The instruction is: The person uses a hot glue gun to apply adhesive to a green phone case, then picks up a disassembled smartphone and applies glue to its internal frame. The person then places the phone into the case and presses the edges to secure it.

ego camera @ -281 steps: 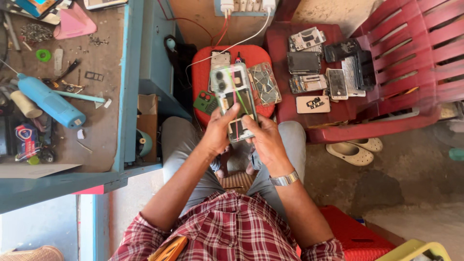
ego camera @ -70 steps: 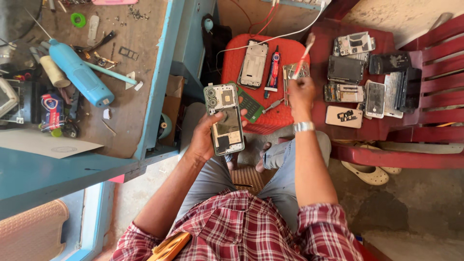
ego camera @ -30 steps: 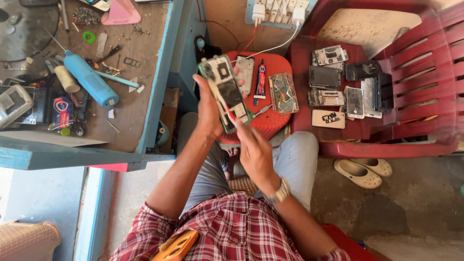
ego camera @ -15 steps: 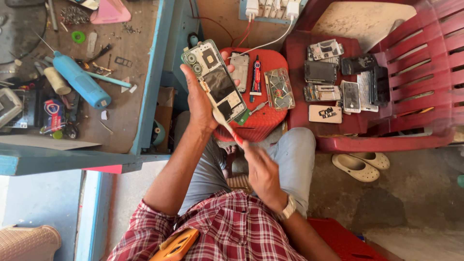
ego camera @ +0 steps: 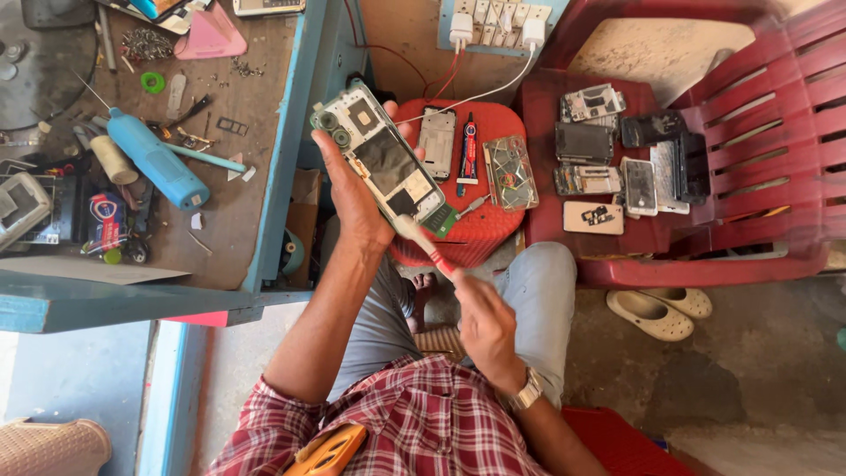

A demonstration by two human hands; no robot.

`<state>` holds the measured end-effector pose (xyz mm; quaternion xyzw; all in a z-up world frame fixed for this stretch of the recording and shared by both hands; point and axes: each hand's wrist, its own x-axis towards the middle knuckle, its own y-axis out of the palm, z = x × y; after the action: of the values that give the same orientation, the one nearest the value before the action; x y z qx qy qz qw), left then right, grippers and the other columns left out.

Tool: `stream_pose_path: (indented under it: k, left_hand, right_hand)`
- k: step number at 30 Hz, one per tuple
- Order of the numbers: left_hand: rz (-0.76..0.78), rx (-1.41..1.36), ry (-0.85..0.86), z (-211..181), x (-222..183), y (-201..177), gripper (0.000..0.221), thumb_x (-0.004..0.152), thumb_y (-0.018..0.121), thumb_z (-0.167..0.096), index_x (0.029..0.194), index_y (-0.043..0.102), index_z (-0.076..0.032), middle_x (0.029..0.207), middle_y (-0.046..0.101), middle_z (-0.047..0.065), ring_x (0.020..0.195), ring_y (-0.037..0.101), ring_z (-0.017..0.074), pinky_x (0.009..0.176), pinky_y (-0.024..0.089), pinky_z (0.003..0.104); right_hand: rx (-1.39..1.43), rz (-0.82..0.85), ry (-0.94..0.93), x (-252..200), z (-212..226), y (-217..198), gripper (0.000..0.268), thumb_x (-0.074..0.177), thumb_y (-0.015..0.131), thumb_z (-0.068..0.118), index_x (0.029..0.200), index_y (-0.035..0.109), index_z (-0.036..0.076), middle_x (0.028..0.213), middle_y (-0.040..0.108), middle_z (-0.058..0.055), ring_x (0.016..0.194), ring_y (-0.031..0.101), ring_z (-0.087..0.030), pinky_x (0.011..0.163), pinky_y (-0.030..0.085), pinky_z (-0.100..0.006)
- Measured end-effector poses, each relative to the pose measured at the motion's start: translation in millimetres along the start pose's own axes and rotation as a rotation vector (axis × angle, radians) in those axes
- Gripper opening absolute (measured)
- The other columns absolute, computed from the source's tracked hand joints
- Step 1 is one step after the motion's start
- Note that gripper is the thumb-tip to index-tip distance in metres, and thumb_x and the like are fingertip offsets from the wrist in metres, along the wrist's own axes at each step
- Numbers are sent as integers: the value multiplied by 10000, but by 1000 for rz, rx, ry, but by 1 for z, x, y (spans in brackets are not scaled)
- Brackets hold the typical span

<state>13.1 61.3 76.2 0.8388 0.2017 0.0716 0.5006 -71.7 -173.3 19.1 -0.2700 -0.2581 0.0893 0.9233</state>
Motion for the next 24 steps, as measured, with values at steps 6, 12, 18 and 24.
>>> stream_pose_path:
  k: [6, 12, 18, 24]
  left_hand:
    - [-3, 69, 80, -1, 0, 0, 754, 1020, 372, -685, 1507, 477, -119, 1431, 629, 125, 1153, 663, 241, 918, 613, 473]
    - [-23, -7, 76, -5, 0, 1, 740, 1026, 350, -674, 1511, 459, -125, 1419, 623, 127, 1160, 670, 252, 926, 609, 492]
    - [4, 21, 23, -6, -11, 1, 737, 1011, 348, -678, 1510, 470, -150, 1428, 626, 109, 1179, 668, 244, 931, 607, 496]
    - [87, -72, -76, 13, -14, 3, 772, 1022, 322, -691, 1496, 486, -105, 1427, 625, 115, 1225, 652, 272, 995, 606, 522]
  right_hand:
    - [-64, -51, -140, -3, -6, 1, 410, 952, 584, -85, 1354, 622, -9, 1113, 725, -188, 830, 717, -249, 638, 593, -338]
    - [-97, -70, -123, 0, 4, 0, 416, 931, 609, -111, 1338, 626, -29, 1119, 719, -203, 988, 725, -320, 816, 601, -400]
    - [-87, -69, -54, 18, 14, -12, 412, 950, 617, -116, 1348, 630, -11, 1146, 705, -199, 994, 732, -325, 792, 600, -380]
    - [-122, 3, -147, 65, 10, 1, 510, 924, 602, -148, 1406, 610, 18, 1197, 688, -193, 1054, 703, -351, 867, 569, -409]
